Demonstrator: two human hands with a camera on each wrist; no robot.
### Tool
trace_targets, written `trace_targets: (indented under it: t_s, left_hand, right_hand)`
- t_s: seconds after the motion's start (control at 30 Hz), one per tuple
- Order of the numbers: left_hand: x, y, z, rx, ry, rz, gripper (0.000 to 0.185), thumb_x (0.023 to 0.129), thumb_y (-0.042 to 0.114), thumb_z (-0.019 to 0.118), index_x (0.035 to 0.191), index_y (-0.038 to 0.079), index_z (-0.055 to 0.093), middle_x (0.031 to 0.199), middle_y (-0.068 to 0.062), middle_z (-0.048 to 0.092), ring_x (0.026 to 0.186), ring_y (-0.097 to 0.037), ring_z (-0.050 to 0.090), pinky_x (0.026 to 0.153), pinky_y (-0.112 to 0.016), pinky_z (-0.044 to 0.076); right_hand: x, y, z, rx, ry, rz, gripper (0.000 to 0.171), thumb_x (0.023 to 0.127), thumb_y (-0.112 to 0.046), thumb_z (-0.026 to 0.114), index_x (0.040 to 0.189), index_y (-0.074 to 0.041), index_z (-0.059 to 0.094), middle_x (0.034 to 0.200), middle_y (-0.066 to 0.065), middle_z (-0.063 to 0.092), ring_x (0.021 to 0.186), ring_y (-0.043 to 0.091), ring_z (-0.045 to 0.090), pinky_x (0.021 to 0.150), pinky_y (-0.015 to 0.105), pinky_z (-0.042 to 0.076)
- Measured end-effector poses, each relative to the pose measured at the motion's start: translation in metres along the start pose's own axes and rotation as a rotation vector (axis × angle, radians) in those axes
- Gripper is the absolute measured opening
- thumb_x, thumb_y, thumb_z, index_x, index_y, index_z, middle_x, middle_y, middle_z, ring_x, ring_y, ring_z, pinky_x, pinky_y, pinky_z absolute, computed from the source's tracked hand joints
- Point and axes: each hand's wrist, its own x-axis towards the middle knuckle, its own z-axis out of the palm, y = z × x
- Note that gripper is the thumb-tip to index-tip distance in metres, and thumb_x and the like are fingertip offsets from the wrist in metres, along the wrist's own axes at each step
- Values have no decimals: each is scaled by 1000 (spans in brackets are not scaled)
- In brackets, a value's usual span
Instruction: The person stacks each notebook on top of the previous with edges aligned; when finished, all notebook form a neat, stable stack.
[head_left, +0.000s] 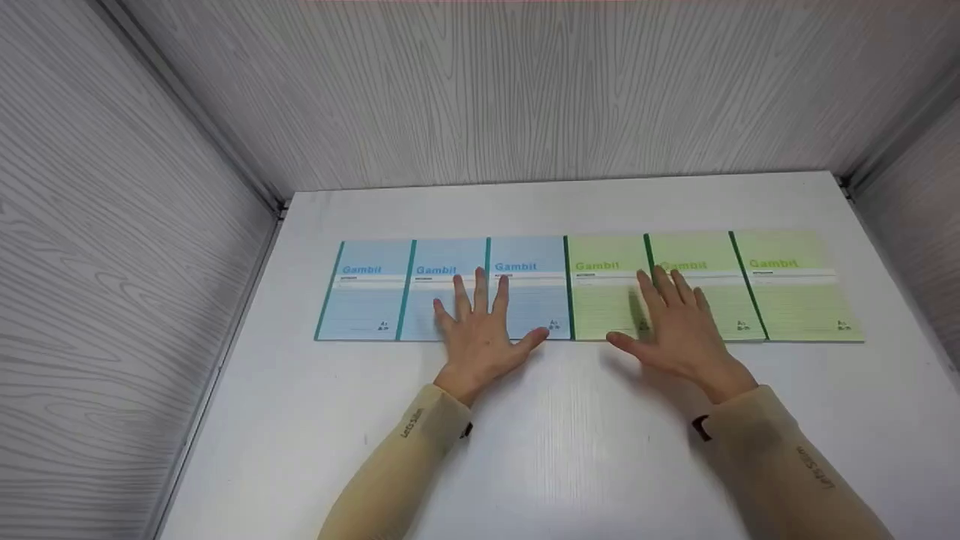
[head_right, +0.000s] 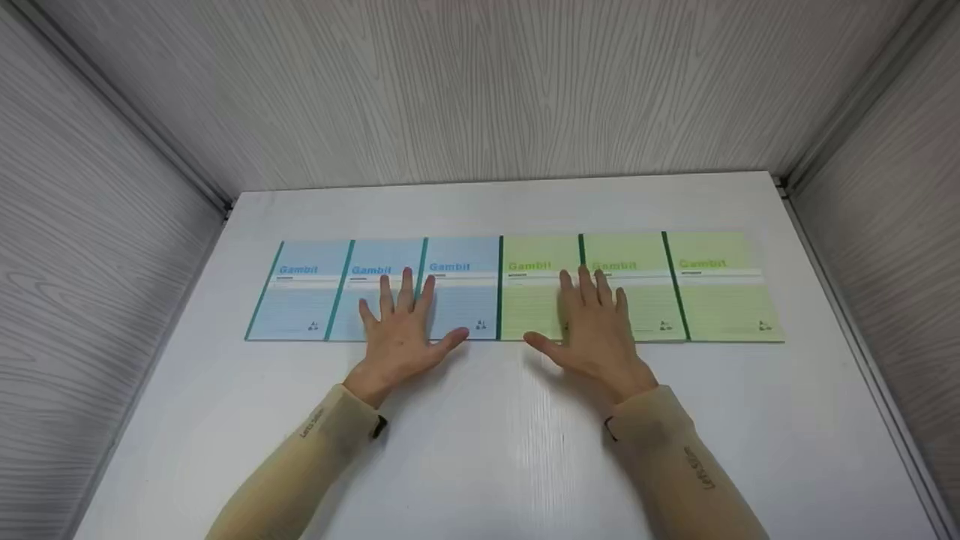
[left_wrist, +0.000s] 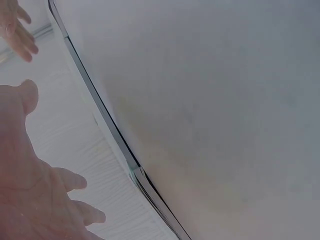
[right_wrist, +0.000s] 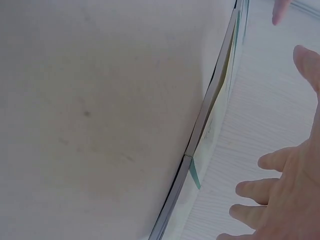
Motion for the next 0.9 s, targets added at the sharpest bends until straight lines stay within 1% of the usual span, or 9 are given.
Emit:
trace_targets:
  t_s: [0.1, 0.27, 0.37, 0.53, 0.63, 0.73, 0.83, 0.9]
  left_hand:
    - [-1, 11, 2, -2, -15, 23, 108, 98, 87, 52, 181, 24, 24, 192, -16, 8, 177, -52, 4, 133, -85, 12]
    - [-5, 43, 11, -4, -80, 108, 100, 104, 81, 50, 181, 23, 24, 192, -14, 9, 178, -48, 7, 136, -80, 18]
    - [-7, 59, 17, 19, -127, 157, 96, 107, 79, 46, 181, 22, 23, 192, -12, 8, 178, -45, 7, 137, -76, 19]
    - [-12, 78, 23, 53, -170, 222, 88, 112, 71, 45, 181, 21, 23, 192, -12, 10, 179, -43, 8, 139, -71, 22]
    - [-14, 85, 25, 62, -199, 227, 85, 113, 68, 45, 181, 21, 23, 192, -11, 10, 179, -41, 8, 139, -70, 22]
    - [-17, 90, 27, 82, -239, 211, 84, 113, 68, 44, 181, 23, 23, 192, -9, 11, 179, -39, 7, 140, -68, 22]
    - [-20, 93, 28, 113, -276, 201, 84, 113, 69, 43, 181, 25, 23, 192, -7, 11, 180, -38, 6, 141, -67, 21]
    - [-22, 96, 27, 137, -289, 201, 83, 113, 69, 42, 181, 26, 23, 192, -7, 13, 180, -37, 7, 141, -66, 21]
  right_hand:
    - [-1, 0, 2, 2, -9, -11, 116, 99, -77, 64, 180, -6, 19, 188, 27, 17, 174, 54, 13, 137, 79, 14]
    - [-4, 1, 6, -19, -20, -39, 110, 103, -73, 61, 179, -4, 22, 187, 28, 18, 174, 54, 16, 137, 78, 17]
    - [-7, 3, 8, -39, -25, -56, 106, 105, -71, 59, 178, -3, 23, 186, 29, 20, 173, 54, 18, 136, 78, 19]
    - [-11, 6, 11, -36, -43, -68, 103, 108, -69, 57, 177, 0, 24, 186, 29, 21, 173, 54, 20, 136, 78, 20]
    - [-13, 7, 12, -32, -62, -71, 100, 110, -68, 54, 177, 0, 24, 186, 28, 20, 174, 53, 19, 136, 78, 18]
    - [-16, 7, 13, -38, -75, -80, 98, 111, -68, 53, 177, -1, 27, 186, 28, 22, 174, 52, 20, 136, 79, 18]
    - [-20, 6, 14, -62, -95, -84, 96, 111, -69, 52, 176, -1, 31, 185, 27, 25, 173, 53, 21, 136, 79, 18]
    - [-22, 5, 13, -82, -111, -91, 96, 111, -69, 51, 174, 1, 34, 185, 28, 27, 172, 54, 22, 135, 79, 19]
